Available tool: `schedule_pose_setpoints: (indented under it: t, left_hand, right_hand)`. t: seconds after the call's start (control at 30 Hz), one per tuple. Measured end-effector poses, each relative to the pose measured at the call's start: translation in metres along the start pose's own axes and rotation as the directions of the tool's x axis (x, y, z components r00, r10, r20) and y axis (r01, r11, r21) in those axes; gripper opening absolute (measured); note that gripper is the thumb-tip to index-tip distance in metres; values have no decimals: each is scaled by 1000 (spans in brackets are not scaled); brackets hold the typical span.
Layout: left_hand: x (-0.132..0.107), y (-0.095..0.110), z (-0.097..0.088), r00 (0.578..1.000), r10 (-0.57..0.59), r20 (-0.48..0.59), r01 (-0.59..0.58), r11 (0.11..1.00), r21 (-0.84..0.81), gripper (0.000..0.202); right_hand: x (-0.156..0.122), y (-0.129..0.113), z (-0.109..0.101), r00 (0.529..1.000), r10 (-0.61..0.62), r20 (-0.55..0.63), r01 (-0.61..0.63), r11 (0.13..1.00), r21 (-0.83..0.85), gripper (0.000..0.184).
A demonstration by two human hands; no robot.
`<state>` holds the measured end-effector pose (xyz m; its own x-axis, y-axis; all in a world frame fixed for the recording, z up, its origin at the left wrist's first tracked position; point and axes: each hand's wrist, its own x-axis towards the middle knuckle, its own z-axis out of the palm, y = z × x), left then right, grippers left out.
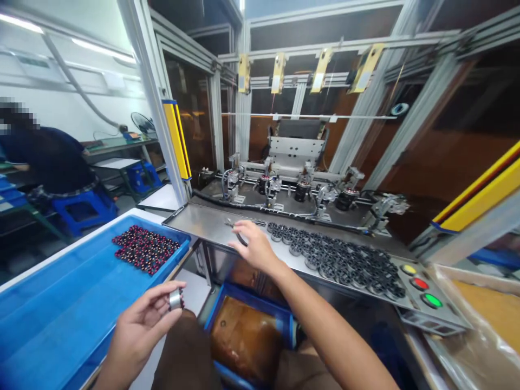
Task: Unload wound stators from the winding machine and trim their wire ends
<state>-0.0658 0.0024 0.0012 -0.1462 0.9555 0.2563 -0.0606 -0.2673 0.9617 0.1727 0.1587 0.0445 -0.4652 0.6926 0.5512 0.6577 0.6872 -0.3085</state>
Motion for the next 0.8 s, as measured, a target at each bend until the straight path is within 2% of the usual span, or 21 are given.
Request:
schedule_pose_setpoints:
  t: [0.07, 0.13, 0.23, 0.4, 0.53, 0.67, 0.8]
  left_hand:
    - [2, -3, -6, 998, -69, -11, 68, 996, -49, 32]
    - [4, -2, -11, 993, -112, -36, 109, 990, -86, 32]
    - [11, 0, -14, 984, -160, -76, 146, 977, -156, 30]
    - [25, -10, -9, 980, -199, -6, 187, 929, -318, 36]
    - [28, -14, -3, 983, -174, 52, 180, 897, -404, 33]
    - [24, -8, 2, 987, -161, -7, 144, 904, -402, 20]
    - [24, 1, 6, 983, -173, -67, 127, 893, -432, 19]
  right_hand:
    - [19, 32, 29, 997, 79, 2, -79, 993, -83, 37]
    - [28, 53, 50, 991, 127, 49, -119, 982, -147, 53]
    - [30, 67, 61, 975, 154, 159, -117, 969, -218, 70]
    - [26, 73, 53, 942, 114, 317, -16, 956, -294, 58]
    - [18, 75, 47, 927, 76, 366, 61, 934, -351, 55]
    - [16, 79, 41, 947, -20, 320, 144, 919, -368, 45]
    - [27, 85, 31, 957, -206, 206, 259, 925, -276, 40]
